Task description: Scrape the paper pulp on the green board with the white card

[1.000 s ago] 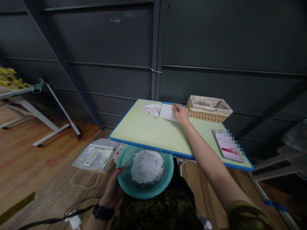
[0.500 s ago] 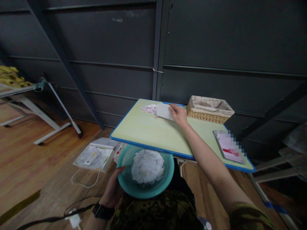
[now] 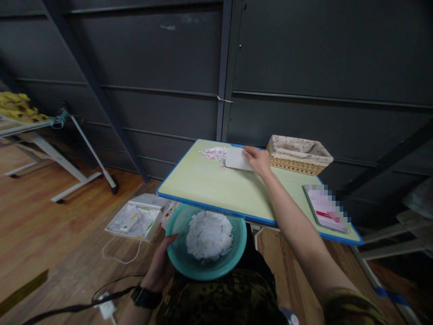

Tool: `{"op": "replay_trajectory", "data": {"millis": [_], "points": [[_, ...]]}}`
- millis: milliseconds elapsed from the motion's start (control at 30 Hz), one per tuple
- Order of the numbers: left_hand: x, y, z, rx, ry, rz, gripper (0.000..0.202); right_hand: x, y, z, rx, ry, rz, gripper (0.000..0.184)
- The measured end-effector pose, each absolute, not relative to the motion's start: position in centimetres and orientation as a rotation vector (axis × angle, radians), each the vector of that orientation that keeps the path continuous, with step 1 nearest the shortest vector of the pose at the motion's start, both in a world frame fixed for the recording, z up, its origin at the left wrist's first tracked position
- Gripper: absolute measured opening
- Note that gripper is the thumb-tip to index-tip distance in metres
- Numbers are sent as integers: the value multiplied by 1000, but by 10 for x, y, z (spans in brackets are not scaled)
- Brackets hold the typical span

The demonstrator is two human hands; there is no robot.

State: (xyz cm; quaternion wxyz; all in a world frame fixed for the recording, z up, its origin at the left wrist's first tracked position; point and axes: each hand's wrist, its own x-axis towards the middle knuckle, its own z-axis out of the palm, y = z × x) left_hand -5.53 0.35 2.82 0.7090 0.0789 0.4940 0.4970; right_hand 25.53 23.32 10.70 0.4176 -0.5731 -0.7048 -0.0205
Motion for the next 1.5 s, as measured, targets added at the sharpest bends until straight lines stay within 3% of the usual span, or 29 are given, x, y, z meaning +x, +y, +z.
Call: {"op": "replay_trajectory", "data": {"millis": [433, 1000, 1500], "points": [[-56, 3, 27, 211, 1123, 1086, 45, 255, 230, 111, -1570, -1720, -156, 33], [-53, 4, 30, 168, 1137, 1090, 42, 237, 233, 95, -1374, -1856, -6, 35], [-58, 3, 22, 206, 1098, 1098, 38, 235, 230, 98, -1410, -1806, -77, 33]]}}
